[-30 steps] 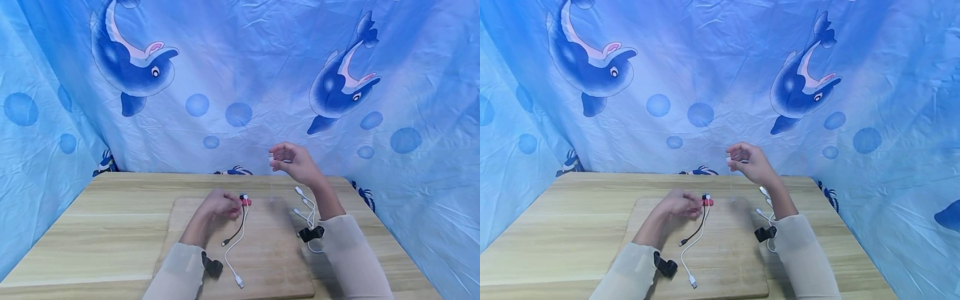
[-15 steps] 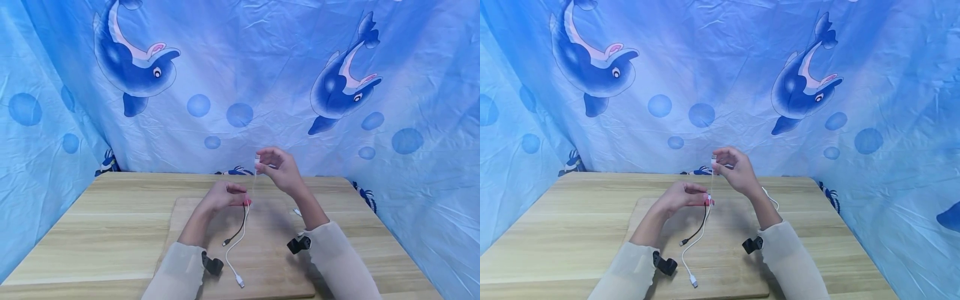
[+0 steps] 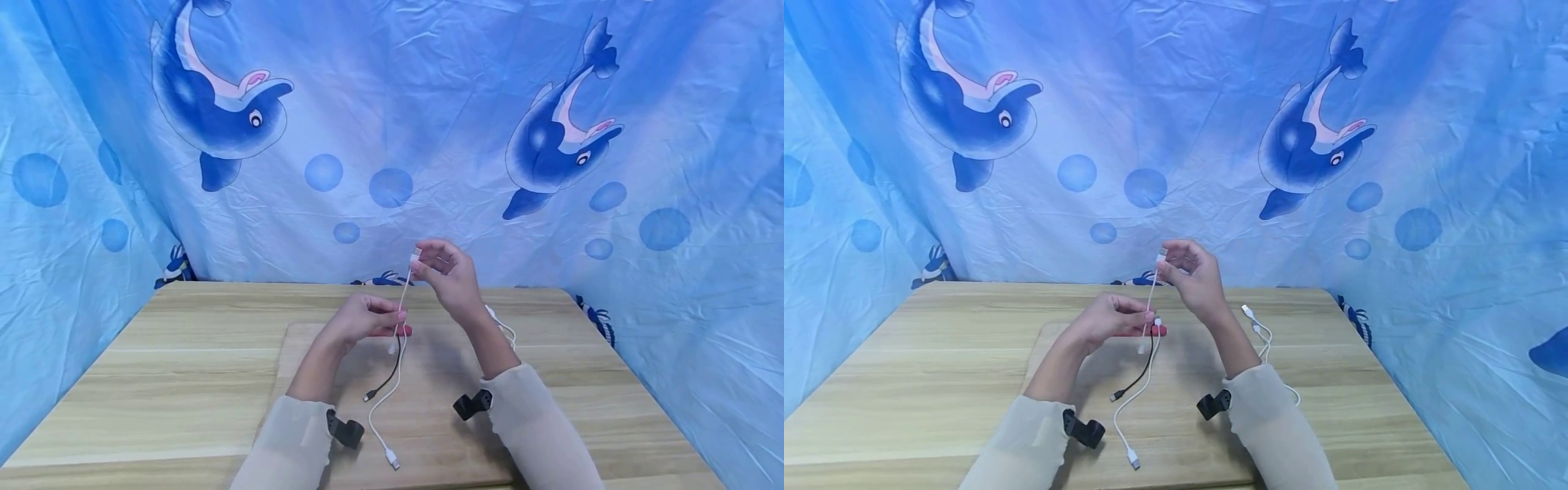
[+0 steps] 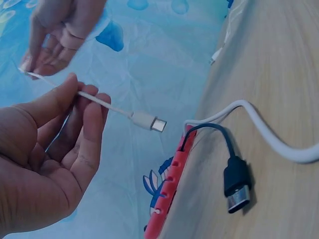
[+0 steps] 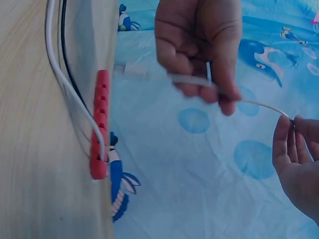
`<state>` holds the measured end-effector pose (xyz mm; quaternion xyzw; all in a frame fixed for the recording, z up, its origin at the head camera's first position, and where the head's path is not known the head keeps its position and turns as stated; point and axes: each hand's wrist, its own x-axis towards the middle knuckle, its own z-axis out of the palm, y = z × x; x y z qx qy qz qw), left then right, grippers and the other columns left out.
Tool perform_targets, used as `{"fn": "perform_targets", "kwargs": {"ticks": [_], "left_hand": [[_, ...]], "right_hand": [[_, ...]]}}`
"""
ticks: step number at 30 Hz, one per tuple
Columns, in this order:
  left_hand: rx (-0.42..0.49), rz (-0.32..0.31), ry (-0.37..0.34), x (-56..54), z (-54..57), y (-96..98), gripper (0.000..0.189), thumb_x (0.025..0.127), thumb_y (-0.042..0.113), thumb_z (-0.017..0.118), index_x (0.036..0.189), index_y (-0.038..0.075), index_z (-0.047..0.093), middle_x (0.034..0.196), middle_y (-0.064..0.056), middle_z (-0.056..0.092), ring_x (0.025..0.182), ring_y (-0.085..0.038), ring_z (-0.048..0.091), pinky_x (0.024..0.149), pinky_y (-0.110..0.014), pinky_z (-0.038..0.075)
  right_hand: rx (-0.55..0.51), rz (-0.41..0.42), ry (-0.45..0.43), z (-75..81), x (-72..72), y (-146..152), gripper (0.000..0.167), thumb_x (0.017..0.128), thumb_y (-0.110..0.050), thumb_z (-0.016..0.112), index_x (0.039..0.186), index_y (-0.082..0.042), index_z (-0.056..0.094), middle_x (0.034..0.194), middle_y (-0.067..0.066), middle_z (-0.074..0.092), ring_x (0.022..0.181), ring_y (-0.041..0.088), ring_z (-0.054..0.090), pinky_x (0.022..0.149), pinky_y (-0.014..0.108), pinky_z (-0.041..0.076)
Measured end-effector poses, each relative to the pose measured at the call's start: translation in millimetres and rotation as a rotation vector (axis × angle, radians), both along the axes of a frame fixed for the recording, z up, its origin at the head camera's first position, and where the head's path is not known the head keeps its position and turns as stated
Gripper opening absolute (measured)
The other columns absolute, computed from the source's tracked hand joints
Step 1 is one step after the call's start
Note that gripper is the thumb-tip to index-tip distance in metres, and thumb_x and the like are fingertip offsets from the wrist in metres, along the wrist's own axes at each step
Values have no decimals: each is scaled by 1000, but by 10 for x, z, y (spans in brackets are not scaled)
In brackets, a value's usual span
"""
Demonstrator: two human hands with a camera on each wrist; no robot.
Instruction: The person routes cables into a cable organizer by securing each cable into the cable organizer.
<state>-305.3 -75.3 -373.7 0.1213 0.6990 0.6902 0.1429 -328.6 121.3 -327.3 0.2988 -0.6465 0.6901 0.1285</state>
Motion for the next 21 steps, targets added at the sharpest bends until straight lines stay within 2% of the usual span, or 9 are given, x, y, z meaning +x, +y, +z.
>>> {"fn": "perform_targets", "kwargs": {"ticks": [6,13,17,21], "left_hand": [[-77,34,14,-13,-6,-27,22,91,7,77,109,-5,75,95,-13,77,82,-22,75,72,-32,62],[-74,72,-25,-27,-6,-50,24,93,6,75,113,-8,72,100,-23,75,74,-19,73,65,-26,60],[-100,51,-24,-10,-12,-65,24,93,2,73,114,-8,72,103,-26,74,69,-16,71,61,-23,57],[-165,39,-10,0,-31,-40,18,92,-2,71,108,-8,74,96,-24,75,67,-16,69,62,-26,59]], "right_hand": [[-48,-39,-94,-118,-118,-4,33,92,6,72,124,5,61,99,11,61,86,22,70,81,38,62],[-116,-95,-247,-231,-224,21,32,91,12,68,121,5,61,100,11,60,89,24,71,84,37,61],[-76,-110,-310,-323,-281,25,33,90,12,68,122,6,61,101,13,61,88,25,71,88,41,60],[29,-134,-360,-449,-357,62,34,89,7,73,121,6,64,100,13,66,88,26,73,92,48,58]]}}
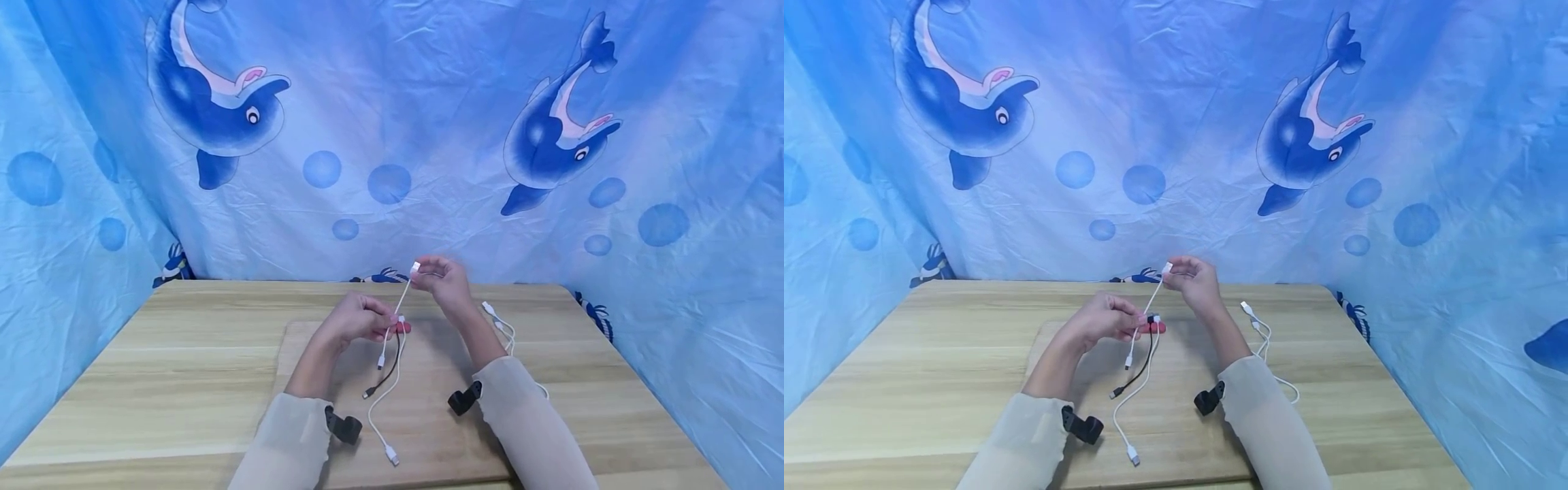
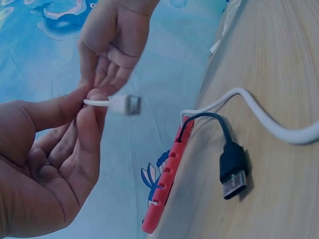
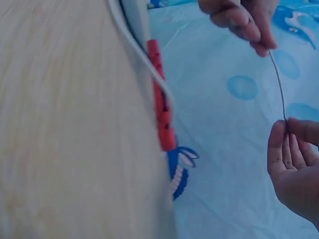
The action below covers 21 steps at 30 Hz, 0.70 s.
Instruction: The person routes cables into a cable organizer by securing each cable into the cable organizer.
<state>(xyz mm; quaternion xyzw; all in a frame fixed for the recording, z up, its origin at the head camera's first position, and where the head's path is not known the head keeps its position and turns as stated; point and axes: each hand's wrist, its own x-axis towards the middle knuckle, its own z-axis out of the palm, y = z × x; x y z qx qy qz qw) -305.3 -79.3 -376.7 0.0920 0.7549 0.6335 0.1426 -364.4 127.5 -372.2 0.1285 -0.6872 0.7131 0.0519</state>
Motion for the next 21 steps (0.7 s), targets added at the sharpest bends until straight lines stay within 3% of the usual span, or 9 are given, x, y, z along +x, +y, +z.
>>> {"fn": "perform_targets", "kwargs": {"ticks": [7,14,21], "left_hand": [[-143,-85,11,13,-53,-17,11,87,-4,69,93,-4,78,82,-17,75,67,-19,70,68,-33,61],[-197,-170,23,5,-92,-67,12,85,-8,66,90,-8,77,81,-20,75,65,-18,70,64,-30,61],[-250,-207,20,8,-137,-91,8,85,-8,67,85,-8,75,75,-13,73,63,-15,67,63,-29,60]], "right_hand": [[213,54,-30,-169,-86,-90,32,86,7,76,117,7,68,96,12,72,84,19,72,85,38,61],[348,133,-98,-218,-119,-211,27,86,5,76,112,4,68,98,14,72,86,20,71,82,33,61],[522,189,-126,-218,-103,-299,19,83,5,74,101,0,69,86,8,72,76,16,66,68,26,54]]}}
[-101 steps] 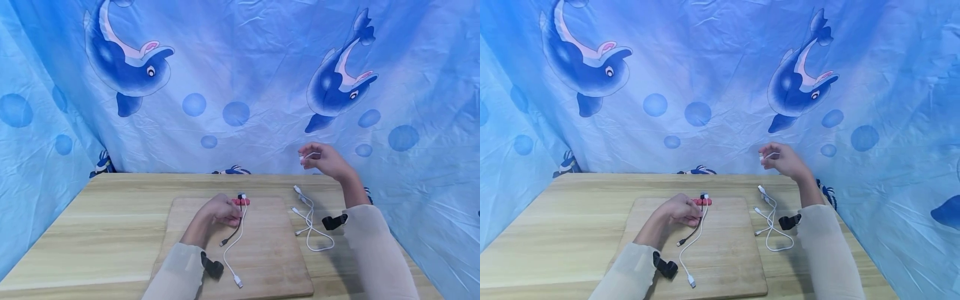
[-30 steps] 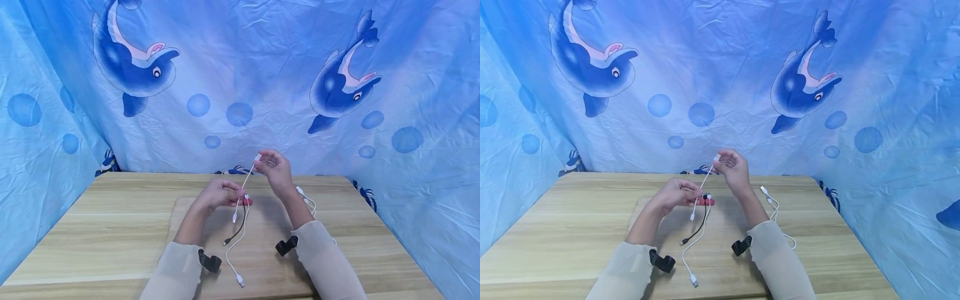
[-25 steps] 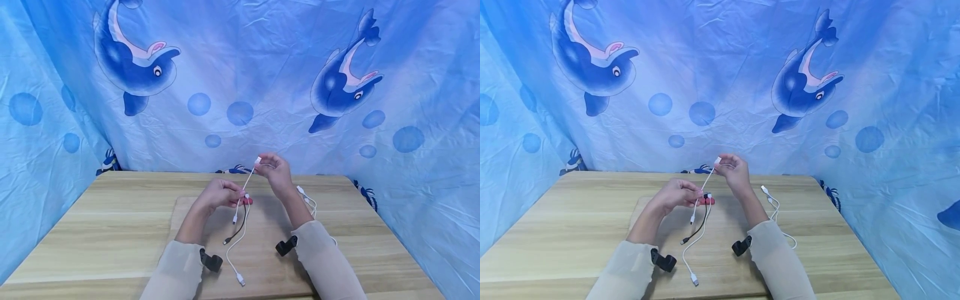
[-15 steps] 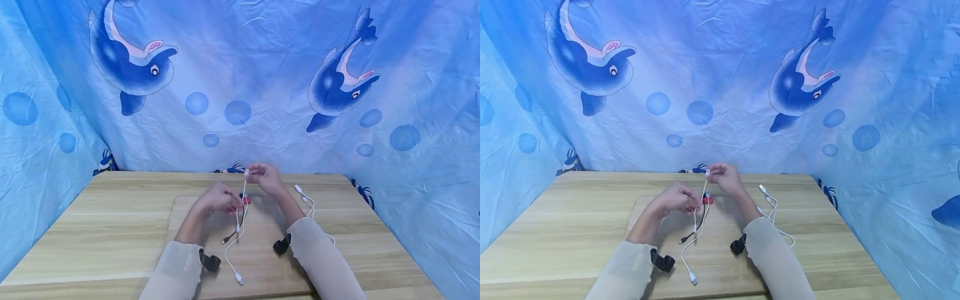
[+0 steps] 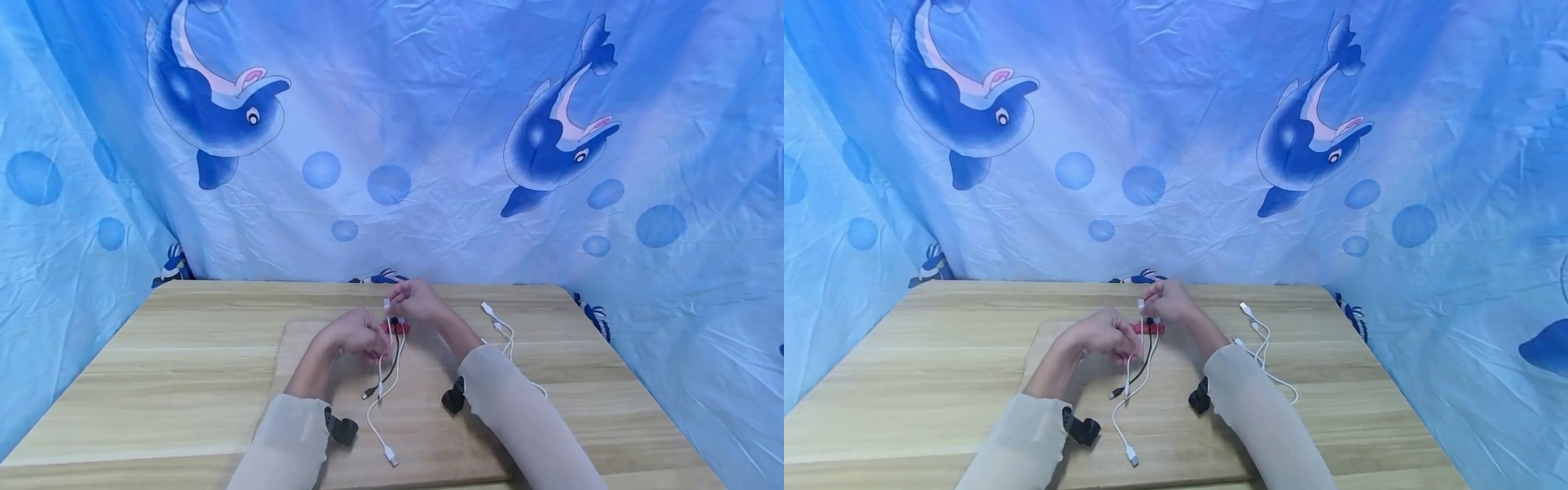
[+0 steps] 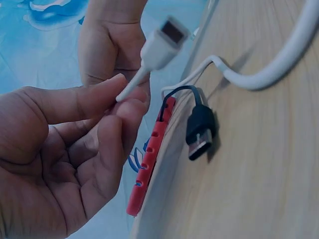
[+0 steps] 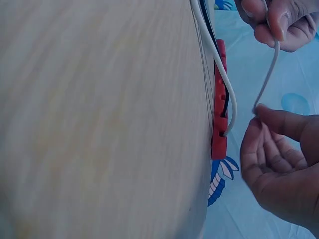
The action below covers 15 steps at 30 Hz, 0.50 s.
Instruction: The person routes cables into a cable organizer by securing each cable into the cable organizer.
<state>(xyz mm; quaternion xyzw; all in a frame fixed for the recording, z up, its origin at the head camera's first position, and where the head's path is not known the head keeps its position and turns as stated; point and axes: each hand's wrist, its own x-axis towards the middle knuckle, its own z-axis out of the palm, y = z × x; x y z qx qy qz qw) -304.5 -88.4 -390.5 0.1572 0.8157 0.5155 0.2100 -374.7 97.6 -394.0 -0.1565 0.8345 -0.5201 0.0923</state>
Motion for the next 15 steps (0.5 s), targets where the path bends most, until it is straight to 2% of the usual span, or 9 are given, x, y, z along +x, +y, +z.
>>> {"fn": "perform_targets", "kwargs": {"ticks": [7,15], "left_hand": [[-37,7,4,0,-42,-9,6,84,-4,73,78,-4,76,70,-8,72,59,-13,66,61,-30,60],[-24,-29,-32,-31,-91,-35,5,85,-5,73,82,-5,77,74,-9,73,61,-12,66,61,-26,59]], "right_hand": [[103,15,-12,-25,-29,-32,21,80,4,76,99,0,70,84,6,72,74,15,65,66,24,51],[115,26,-49,-34,-70,-48,20,79,6,80,96,2,70,77,3,72,68,11,64,62,23,51]]}}
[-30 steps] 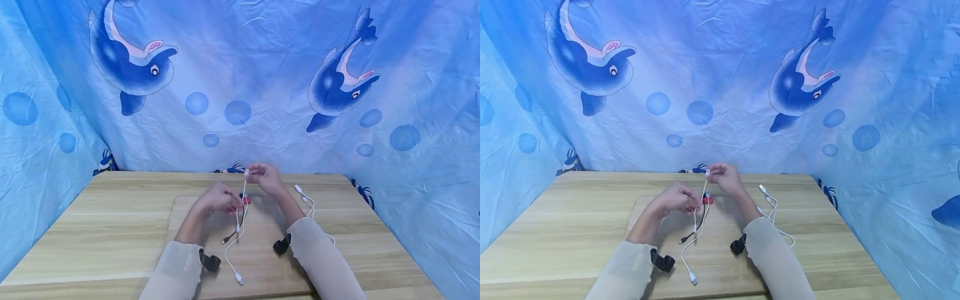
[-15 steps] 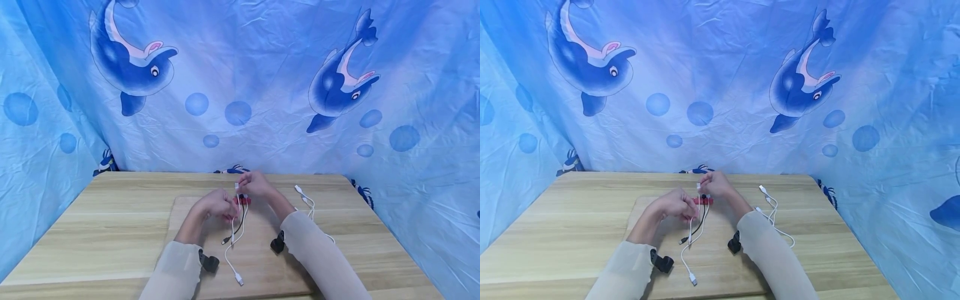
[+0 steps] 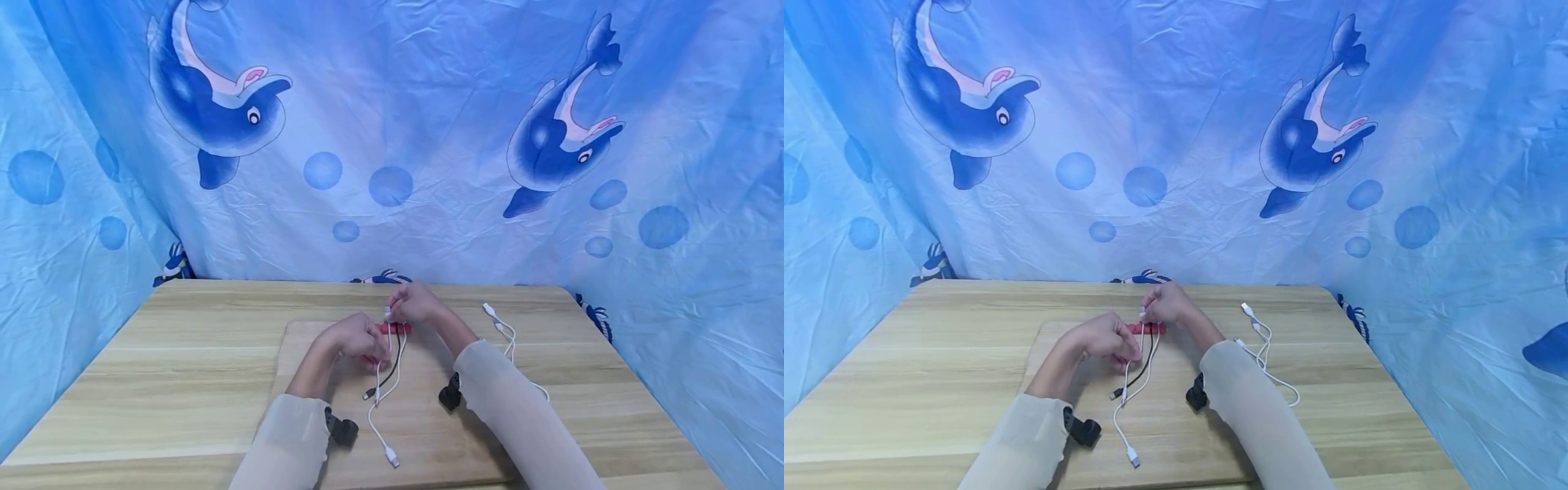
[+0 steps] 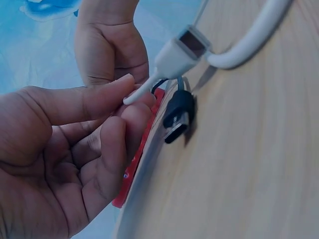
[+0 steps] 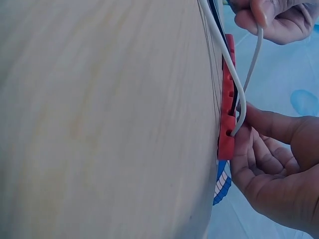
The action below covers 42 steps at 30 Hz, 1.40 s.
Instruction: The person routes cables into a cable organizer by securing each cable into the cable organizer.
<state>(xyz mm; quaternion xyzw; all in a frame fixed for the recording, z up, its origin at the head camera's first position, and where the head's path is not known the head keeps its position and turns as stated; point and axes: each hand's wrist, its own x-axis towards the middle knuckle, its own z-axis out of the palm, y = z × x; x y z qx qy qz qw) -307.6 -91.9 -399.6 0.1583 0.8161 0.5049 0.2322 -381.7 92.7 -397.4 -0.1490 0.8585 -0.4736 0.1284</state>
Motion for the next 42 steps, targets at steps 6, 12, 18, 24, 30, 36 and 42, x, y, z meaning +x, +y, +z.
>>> {"fn": "perform_targets", "kwargs": {"ticks": [6,12,18,24,30,36,42], "left_hand": [[-10,-21,-2,-27,-41,-11,5,85,-5,73,83,-4,77,73,-10,74,61,-12,66,61,-26,59],[-17,-26,-12,-44,-71,-9,5,86,-6,73,84,-3,77,74,-10,74,60,-13,67,61,-28,60],[-25,-57,-17,-55,-121,-2,6,85,-6,73,83,-3,77,72,-8,73,59,-11,66,61,-27,60],[-28,-62,-36,-61,-130,-13,7,85,-8,72,83,-3,77,72,-7,73,60,-11,66,62,-27,60],[-20,-60,-51,-58,-119,-15,5,85,-6,74,83,-2,76,71,-8,73,60,-12,65,59,-25,59],[-27,-75,-49,-66,-123,-14,5,85,-5,74,82,-2,76,70,-8,72,59,-12,65,58,-25,58],[-62,-75,-31,-82,-132,-47,6,87,-5,73,84,-1,77,71,-7,73,59,-11,66,60,-25,59]], "right_hand": [[12,5,-19,1,-15,2,17,80,5,80,93,1,71,72,2,71,64,11,63,60,23,50],[20,11,-38,-2,-47,17,17,80,5,79,94,0,71,74,4,72,65,12,63,60,24,51],[30,17,-57,-11,-49,36,17,80,6,78,95,1,71,75,5,71,66,13,62,62,24,51],[50,31,-63,-11,-65,33,15,81,5,78,94,0,72,76,4,71,66,13,62,62,24,50],[111,37,-39,5,-88,21,13,80,2,80,90,-3,72,74,2,69,66,13,59,60,23,48],[171,23,-40,24,-103,-3,13,80,1,81,90,-3,73,71,0,66,66,13,57,60,23,46],[190,-8,-43,40,-94,-38,16,79,3,82,90,-4,73,71,0,65,66,13,57,60,22,46]]}}
